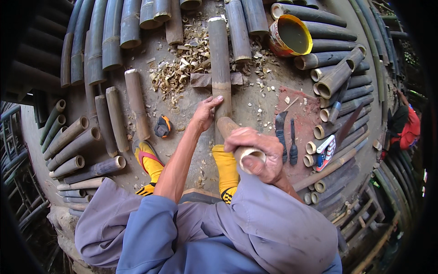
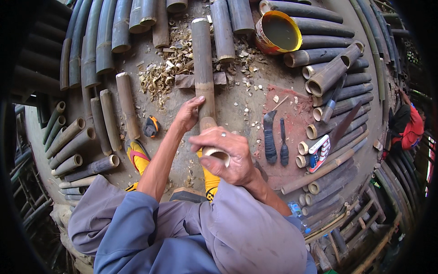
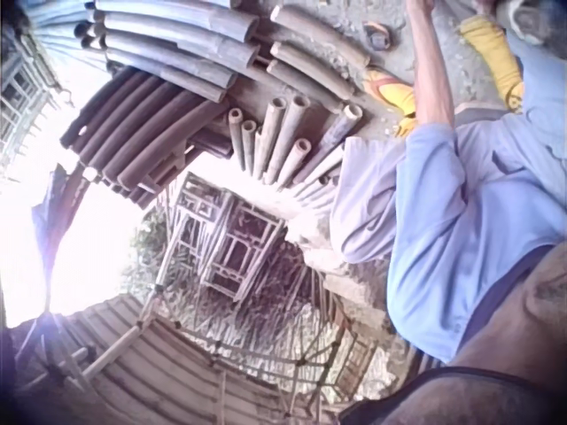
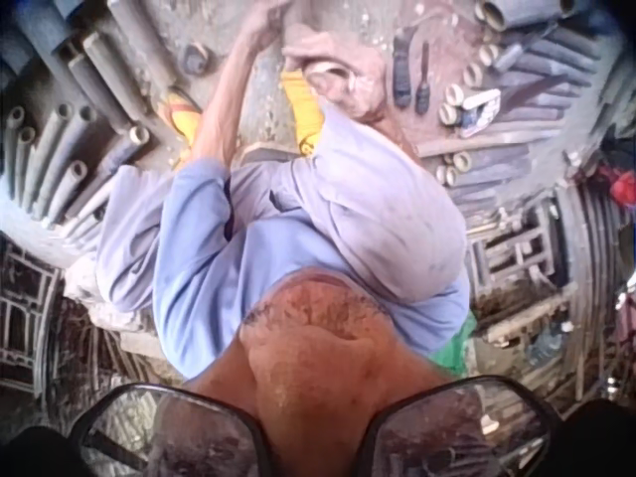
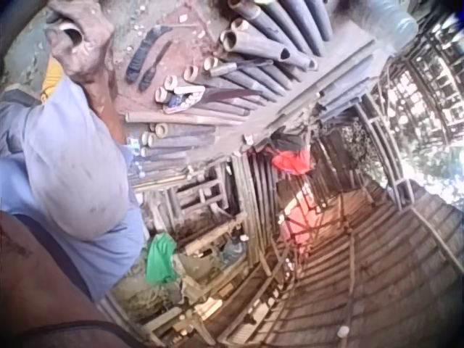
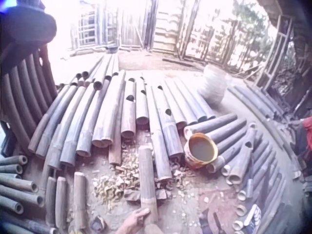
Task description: The person measures a bamboo section with a tape measure, cuts it with a saw, and carves a rectangular hole into the side of the tube using a machete and a wood block as a mallet.
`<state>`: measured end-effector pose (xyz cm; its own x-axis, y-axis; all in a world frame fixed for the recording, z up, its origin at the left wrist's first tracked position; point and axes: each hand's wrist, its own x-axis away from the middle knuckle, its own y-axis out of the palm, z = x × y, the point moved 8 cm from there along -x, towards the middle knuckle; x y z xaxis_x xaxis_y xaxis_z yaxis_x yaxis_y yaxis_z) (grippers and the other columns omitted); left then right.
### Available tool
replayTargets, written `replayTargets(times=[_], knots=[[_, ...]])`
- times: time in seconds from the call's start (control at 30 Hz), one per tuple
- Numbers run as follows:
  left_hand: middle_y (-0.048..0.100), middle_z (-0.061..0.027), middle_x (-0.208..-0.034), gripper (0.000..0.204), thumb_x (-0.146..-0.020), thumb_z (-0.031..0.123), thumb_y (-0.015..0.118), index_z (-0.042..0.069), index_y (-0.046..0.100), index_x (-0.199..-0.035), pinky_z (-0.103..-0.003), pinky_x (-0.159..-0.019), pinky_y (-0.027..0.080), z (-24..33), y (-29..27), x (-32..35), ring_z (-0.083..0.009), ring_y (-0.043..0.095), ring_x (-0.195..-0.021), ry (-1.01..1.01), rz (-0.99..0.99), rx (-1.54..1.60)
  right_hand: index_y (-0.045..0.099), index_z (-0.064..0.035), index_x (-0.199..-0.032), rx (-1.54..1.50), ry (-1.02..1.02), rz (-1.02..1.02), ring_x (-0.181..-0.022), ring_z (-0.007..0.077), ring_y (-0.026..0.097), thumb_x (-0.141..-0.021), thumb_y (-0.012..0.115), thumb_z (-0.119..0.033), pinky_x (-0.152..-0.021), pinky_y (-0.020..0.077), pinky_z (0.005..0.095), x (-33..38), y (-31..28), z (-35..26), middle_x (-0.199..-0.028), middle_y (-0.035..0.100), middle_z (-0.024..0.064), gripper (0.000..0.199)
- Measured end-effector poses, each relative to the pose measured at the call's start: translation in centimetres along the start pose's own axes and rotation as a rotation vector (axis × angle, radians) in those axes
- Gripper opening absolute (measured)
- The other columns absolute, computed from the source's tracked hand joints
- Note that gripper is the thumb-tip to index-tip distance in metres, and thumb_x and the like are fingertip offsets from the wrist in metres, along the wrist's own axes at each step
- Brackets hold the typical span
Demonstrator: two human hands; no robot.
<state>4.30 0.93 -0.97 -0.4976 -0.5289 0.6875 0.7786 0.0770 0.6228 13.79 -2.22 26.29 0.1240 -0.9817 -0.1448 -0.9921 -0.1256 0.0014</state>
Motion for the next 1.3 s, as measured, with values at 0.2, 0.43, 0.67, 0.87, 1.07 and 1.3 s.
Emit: replayTargets(times=[0.2, 0.43, 0.67, 0.87, 1.07, 1.3], knots=[[0.063, -0.0070, -0.109, 0.042, -0.083, 0.017, 0.073, 0.000, 0.056, -0.118, -0.033, -0.086, 0.049, 0.1, -1.1, 0.3, -0.0172, 0.061, -0.098, 0.042, 0.111, -0.002, 0.067, 0.0012, -0.100, -0.035, -0.031, -0.193, -0.071, 0.0241, 0.062, -0.064, 0.069, -0.005, -0.069, 0.0481, 0.0341, -1.5, 0.8, -0.5, -0.075, 0.064, 0.0086, 0.037], [0.063, -0.0060, -0.105, 0.045, -0.082, 0.021, 0.073, 0.002, 0.055, -0.119, -0.031, -0.080, 0.051, 0.2, -0.8, 0.9, -0.0155, 0.061, -0.095, 0.048, 0.152, -0.036, 0.067, 0.0009, -0.097, -0.051, -0.023, -0.176, -0.066, 0.0234, 0.061, -0.061, 0.068, -0.003, -0.065, 0.0461, 0.0342, -1.3, 0.9, -0.4, -0.072, 0.063, 0.0076, 0.036], [0.063, -0.0051, -0.106, 0.047, -0.082, 0.027, 0.073, 0.005, 0.055, -0.119, -0.030, -0.076, 0.050, 0.0, -1.1, 0.5, -0.0141, 0.061, -0.093, 0.027, 0.129, -0.095, 0.067, 0.0003, -0.088, -0.044, -0.019, -0.035, -0.063, 0.0229, 0.060, -0.063, 0.065, 0.001, -0.064, 0.0468, 0.0335, -0.7, 0.4, -0.4, -0.069, 0.062, 0.0082, 0.025], [0.056, -0.0117, -0.123, 0.076, -0.077, 0.038, 0.074, 0.006, 0.041, -0.137, -0.039, -0.091, 0.040, 0.5, -1.3, 2.1, -0.0217, 0.049, -0.116, 0.126, 0.248, -0.426, 0.065, 0.0029, -0.088, 0.026, -0.191, -0.184, -0.062, 0.0204, 0.060, -0.067, 0.064, 0.000, -0.060, 0.0478, 0.0320, 0.7, 2.8, -3.3, -0.067, 0.061, 0.0094, 0.022], [0.051, -0.0128, -0.131, 0.072, -0.076, 0.036, 0.066, 0.006, 0.042, -0.137, -0.043, -0.102, 0.034, 2.2, -1.1, 6.8, -0.0235, 0.047, -0.121, 0.503, 0.074, -0.450, 0.056, 0.0084, -0.099, -0.242, 0.155, 0.386, -0.063, 0.0208, 0.058, -0.084, 0.051, -0.014, -0.066, 0.0489, 0.0341, -2.8, -5.3, -3.5, -0.066, 0.058, 0.0137, 0.027], [0.060, -0.0151, -0.117, 0.078, -0.059, 0.029, 0.075, 0.001, 0.049, -0.127, -0.035, -0.092, 0.045, 3.5, 8.9, 12.7, -0.0246, 0.057, -0.108, 0.236, -0.268, -1.056, 0.054, -0.0011, -0.111, -0.824, 0.492, 0.459, -0.068, 0.0234, 0.062, -0.089, 0.054, -0.029, -0.064, 0.0505, 0.0341, -3.8, -7.3, 5.4, -0.073, 0.062, 0.0142, 0.036]])
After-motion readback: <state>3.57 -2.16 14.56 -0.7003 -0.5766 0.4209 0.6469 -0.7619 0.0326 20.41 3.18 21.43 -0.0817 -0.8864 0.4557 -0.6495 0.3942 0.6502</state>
